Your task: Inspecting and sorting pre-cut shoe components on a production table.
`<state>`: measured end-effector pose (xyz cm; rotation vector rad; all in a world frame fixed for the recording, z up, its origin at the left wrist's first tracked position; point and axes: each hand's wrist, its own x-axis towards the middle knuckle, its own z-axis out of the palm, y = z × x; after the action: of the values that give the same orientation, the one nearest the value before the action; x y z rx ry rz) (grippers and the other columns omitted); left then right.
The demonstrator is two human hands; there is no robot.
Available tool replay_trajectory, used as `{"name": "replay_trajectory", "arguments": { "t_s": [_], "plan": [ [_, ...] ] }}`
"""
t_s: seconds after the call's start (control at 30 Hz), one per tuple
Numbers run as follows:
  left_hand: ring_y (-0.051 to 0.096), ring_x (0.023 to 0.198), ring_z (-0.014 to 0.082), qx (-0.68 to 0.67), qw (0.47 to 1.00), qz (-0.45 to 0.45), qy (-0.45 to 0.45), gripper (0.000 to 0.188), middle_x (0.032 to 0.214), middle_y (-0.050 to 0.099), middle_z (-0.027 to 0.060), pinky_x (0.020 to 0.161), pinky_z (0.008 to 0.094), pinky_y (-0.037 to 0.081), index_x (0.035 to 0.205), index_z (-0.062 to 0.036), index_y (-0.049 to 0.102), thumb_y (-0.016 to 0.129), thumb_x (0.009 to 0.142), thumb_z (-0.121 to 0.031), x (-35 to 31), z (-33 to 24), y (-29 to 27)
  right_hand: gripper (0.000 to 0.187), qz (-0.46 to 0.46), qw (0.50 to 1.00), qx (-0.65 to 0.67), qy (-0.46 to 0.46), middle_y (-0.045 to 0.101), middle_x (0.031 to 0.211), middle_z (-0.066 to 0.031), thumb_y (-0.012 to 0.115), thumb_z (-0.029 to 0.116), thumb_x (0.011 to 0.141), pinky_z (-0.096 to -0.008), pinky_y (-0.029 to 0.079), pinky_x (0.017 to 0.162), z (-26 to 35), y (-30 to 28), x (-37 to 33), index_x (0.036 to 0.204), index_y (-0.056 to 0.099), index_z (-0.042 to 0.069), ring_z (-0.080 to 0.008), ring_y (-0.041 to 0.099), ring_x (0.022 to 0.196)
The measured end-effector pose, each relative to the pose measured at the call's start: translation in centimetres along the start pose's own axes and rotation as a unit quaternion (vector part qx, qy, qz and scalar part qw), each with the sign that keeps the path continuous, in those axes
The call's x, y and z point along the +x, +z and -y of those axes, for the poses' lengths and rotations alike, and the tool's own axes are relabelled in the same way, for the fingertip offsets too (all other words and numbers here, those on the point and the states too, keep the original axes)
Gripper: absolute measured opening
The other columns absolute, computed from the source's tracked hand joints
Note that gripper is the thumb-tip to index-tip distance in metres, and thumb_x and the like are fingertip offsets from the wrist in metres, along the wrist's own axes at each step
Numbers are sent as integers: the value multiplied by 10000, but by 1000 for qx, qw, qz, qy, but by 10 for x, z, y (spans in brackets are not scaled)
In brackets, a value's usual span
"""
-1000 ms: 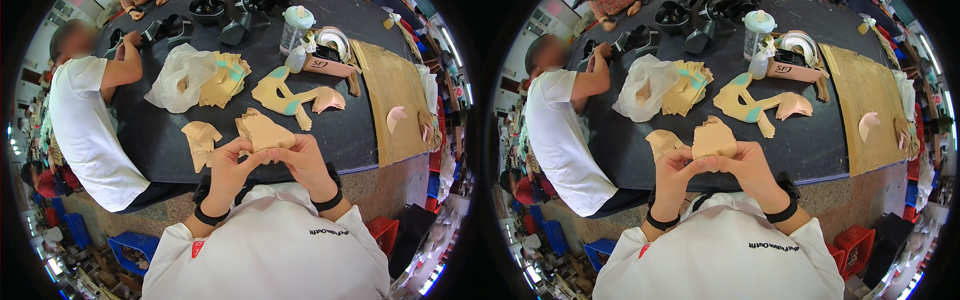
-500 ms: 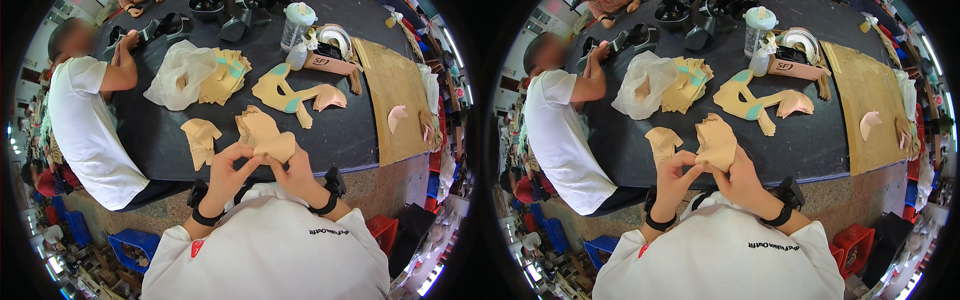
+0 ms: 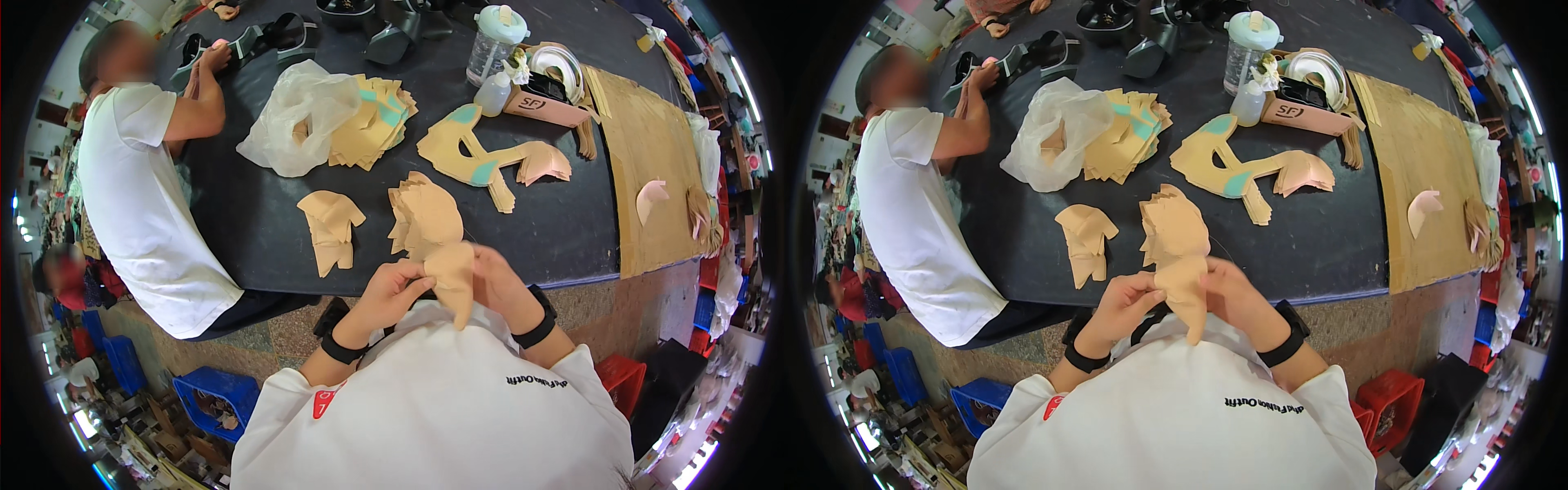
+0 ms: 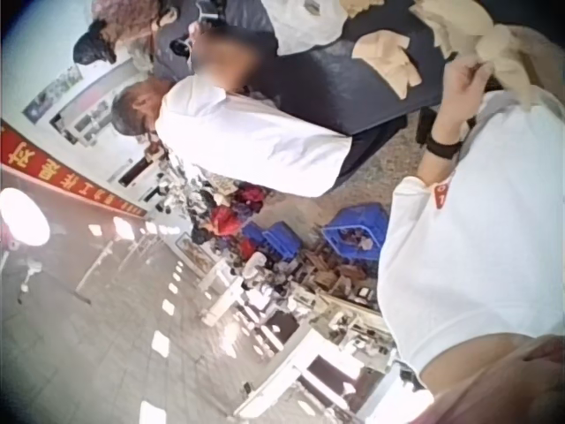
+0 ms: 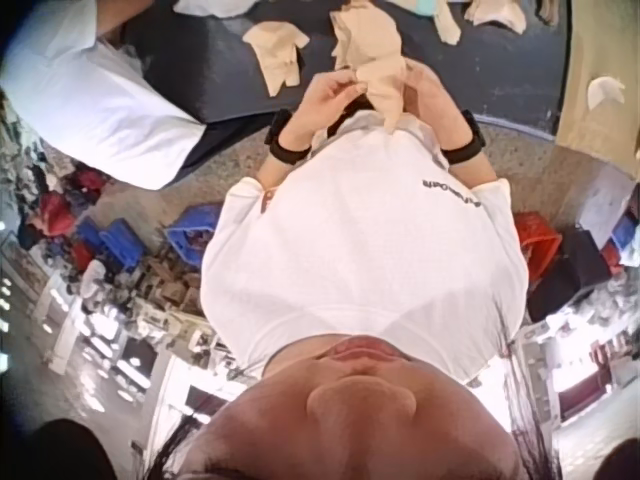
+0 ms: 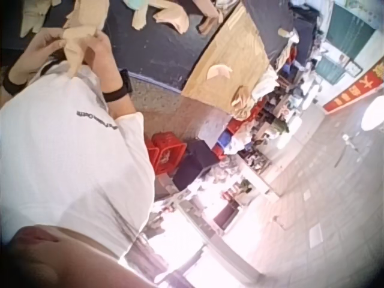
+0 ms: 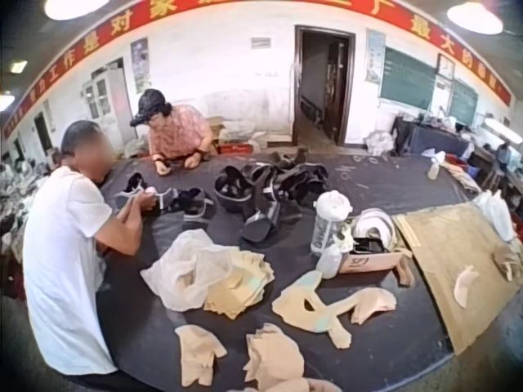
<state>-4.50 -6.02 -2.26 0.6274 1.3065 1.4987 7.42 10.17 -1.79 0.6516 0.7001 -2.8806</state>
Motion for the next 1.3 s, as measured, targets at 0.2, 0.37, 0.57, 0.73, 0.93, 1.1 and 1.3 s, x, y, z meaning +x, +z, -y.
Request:
{"name": "replay_trajectory", "arguments": {
  "t_s": [0.2,0.37,0.57,0.73,0.93,1.1,1.3],
  "plan": [
    [555,900,274,253,913,-314,63,262,975,563,180,800,349,420,1078,33,488,519,831,-48,24,26,-38,505,-183,879,-397,-192,578,1005,-99,637,185,815,-303,416,826,14,5,27,1223,410,-9,-185,534,939],
    [514,937,348,425,699,-559,-134,571,987,560,189,901,473,275,1229,-1,317,622,773,-158,40,66,-98,466,-319,516,-702,-374,460,1117,-141,605,234,804,-423,252,940,1,1,37,1194,465,21,-312,373,1039],
    [598,787,261,352,772,-526,-56,408,793,628,77,750,409,334,1081,-45,476,643,738,-189,37,88,-122,283,-215,527,-701,-430,501,1039,-106,630,81,733,-405,314,876,-6,43,26,1011,578,74,-308,403,992],
    [605,701,228,418,724,-545,-64,306,782,623,97,686,348,427,1003,-40,545,652,726,-114,52,79,-123,200,-65,590,-677,-435,536,943,-87,627,25,732,-355,406,796,-13,62,33,928,598,54,-279,483,909],
    [596,731,243,385,803,-442,105,141,792,588,107,644,323,475,873,-47,616,631,733,-46,16,0,-81,222,-29,604,-674,-424,550,942,-82,633,39,749,-351,429,788,-9,68,36,969,601,41,-262,512,894],
    [584,775,201,467,813,-246,244,170,851,548,82,626,298,473,907,-30,583,621,745,5,-18,-41,-28,266,-13,542,-688,-482,584,920,-69,655,77,734,-344,448,744,-10,80,45,994,606,42,-242,548,831],
    [550,860,116,-211,944,-226,112,287,961,472,49,718,207,485,985,-35,447,612,774,66,-22,-33,-19,163,4,584,-650,-486,587,881,-68,674,33,701,-320,471,678,-6,78,41,858,631,27,-233,563,808]
  ]
}}
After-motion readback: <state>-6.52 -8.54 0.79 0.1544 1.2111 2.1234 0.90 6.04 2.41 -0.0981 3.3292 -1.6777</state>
